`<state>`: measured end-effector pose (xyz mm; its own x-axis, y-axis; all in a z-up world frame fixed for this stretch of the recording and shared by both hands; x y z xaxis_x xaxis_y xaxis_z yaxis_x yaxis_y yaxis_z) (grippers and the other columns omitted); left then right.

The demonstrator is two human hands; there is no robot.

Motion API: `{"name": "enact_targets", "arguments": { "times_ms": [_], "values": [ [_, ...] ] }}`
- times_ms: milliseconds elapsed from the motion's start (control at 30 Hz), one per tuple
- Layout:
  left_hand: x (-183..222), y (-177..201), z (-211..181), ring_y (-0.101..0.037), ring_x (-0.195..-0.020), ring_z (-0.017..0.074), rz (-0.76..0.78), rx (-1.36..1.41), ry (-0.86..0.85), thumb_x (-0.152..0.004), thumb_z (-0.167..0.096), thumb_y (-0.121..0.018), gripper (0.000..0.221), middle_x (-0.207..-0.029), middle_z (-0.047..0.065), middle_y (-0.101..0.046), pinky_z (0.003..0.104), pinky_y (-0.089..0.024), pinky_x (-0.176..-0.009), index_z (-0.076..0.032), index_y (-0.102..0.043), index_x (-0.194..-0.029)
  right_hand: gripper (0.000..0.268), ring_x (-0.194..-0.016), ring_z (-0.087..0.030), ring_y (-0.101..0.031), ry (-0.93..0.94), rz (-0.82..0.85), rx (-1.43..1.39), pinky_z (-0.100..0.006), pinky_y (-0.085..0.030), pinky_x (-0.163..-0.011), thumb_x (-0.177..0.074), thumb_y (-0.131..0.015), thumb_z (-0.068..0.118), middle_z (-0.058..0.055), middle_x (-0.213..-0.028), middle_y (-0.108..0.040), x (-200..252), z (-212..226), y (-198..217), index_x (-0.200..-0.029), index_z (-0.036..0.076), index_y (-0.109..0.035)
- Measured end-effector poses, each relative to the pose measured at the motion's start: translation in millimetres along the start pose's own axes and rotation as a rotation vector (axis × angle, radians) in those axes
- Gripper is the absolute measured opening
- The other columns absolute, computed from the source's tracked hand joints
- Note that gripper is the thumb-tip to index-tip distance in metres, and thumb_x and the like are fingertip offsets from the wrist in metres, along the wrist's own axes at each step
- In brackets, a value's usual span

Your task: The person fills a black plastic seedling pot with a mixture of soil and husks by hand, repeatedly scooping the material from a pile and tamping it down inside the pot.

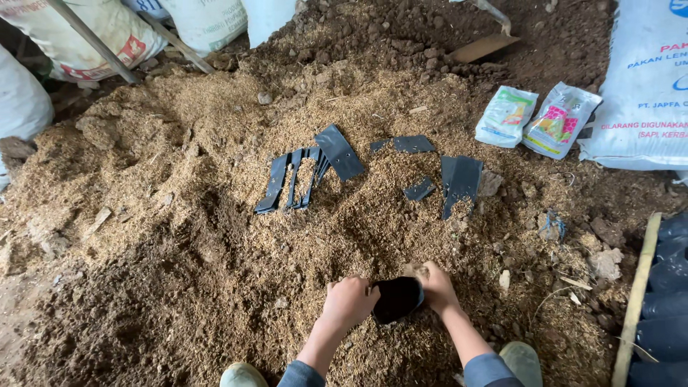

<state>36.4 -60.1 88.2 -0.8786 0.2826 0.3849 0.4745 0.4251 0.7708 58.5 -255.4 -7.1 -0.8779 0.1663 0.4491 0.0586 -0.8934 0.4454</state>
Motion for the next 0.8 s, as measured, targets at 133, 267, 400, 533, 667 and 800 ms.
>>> {"name": "enact_targets", "arguments": {
  "times_ms": [133,267,400,533,667,800],
  "values": [
    [1.7,-7.5,0.7,-0.056,-0.067,0.0085,0.073,-0.027,0.032,-0.094,-0.038,-0.046,0.032,-0.074,-0.003,-0.059,0.042,-0.038,-0.098,-0.013,-0.06,-0.08,0.022,-0.057,-0.012,-0.042,-0.044,-0.111,-0.003,-0.023,-0.035,-0.049,-0.094,-0.044,0.021,-0.008,-0.083,-0.054,-26.1,-18.2,14.3,-0.109,0.006,-0.051],
    [3.9,-8.1,-1.7,-0.057,-0.073,0.0097,0.075,0.008,0.034,-0.098,-0.031,-0.035,0.038,-0.078,-0.001,-0.058,0.052,-0.029,-0.103,-0.01,-0.059,-0.078,0.022,-0.075,-0.017,-0.049,-0.189,-0.208,-0.351,-0.032,-0.042,-0.071,-0.092,-0.044,0.033,-0.005,-0.087,-0.053,-0.2,-6.7,31.1,-0.098,0.012,-0.045],
    [1.9,-7.4,-2.7,-0.055,-0.068,0.0117,0.06,0.0,0.027,-0.099,-0.031,-0.032,0.042,-0.071,-0.002,-0.057,0.052,-0.029,-0.102,-0.011,-0.057,-0.072,0.034,-0.04,-0.005,-0.027,-0.011,-0.06,-1.139,-0.019,-0.023,-0.035,-0.098,-0.039,0.022,0.006,-0.052,-0.037,18.4,34.1,31.3,-0.066,0.011,-0.043],
    [-5.0,-16.9,2.7,-0.052,-0.062,0.0107,0.059,0.017,0.033,-0.1,-0.033,-0.033,0.041,-0.069,-0.002,-0.056,0.039,-0.039,-0.092,-0.012,-0.058,-0.075,0.035,-0.039,-0.005,-0.025,0.009,-0.069,-1.165,-0.02,-0.018,-0.034,-0.099,-0.041,0.034,0.005,-0.051,-0.038,49.2,73.7,35.9,-0.073,0.011,-0.048],
    [-10.4,-23.1,2.5,-0.057,-0.054,0.0115,-0.004,0.088,-0.034,-0.099,-0.028,-0.036,0.036,-0.067,0.002,-0.059,0.025,-0.051,-0.047,-0.007,-0.059,-0.081,0.043,-0.036,-0.007,-0.03,0.168,0.044,-1.171,-0.02,-0.022,-0.031,-0.097,-0.041,0.041,0.001,-0.052,-0.042,60.6,100.7,22.5,-0.07,0.009,-0.048],
    [-5.6,-24.1,2.6,-0.056,-0.056,0.0093,0.013,0.103,-0.044,-0.101,-0.027,-0.033,0.036,-0.071,0.002,-0.059,0.021,-0.052,-0.048,-0.006,-0.057,-0.083,0.05,-0.033,-0.006,-0.027,0.333,0.136,-1.123,-0.02,-0.02,-0.029,-0.092,-0.045,0.047,0.005,-0.043,-0.039,67.5,118.3,1.5,-0.058,0.011,-0.046]
  ]
}}
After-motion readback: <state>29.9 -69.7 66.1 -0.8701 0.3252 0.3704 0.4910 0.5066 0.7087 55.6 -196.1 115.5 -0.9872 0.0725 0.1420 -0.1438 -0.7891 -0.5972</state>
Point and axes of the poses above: each hand's wrist, its own x-axis away from the middle knuckle, its own y-axis out of the back of the hand, z = x × y, the point moved 9 cm from there along -x, towards the middle knuckle
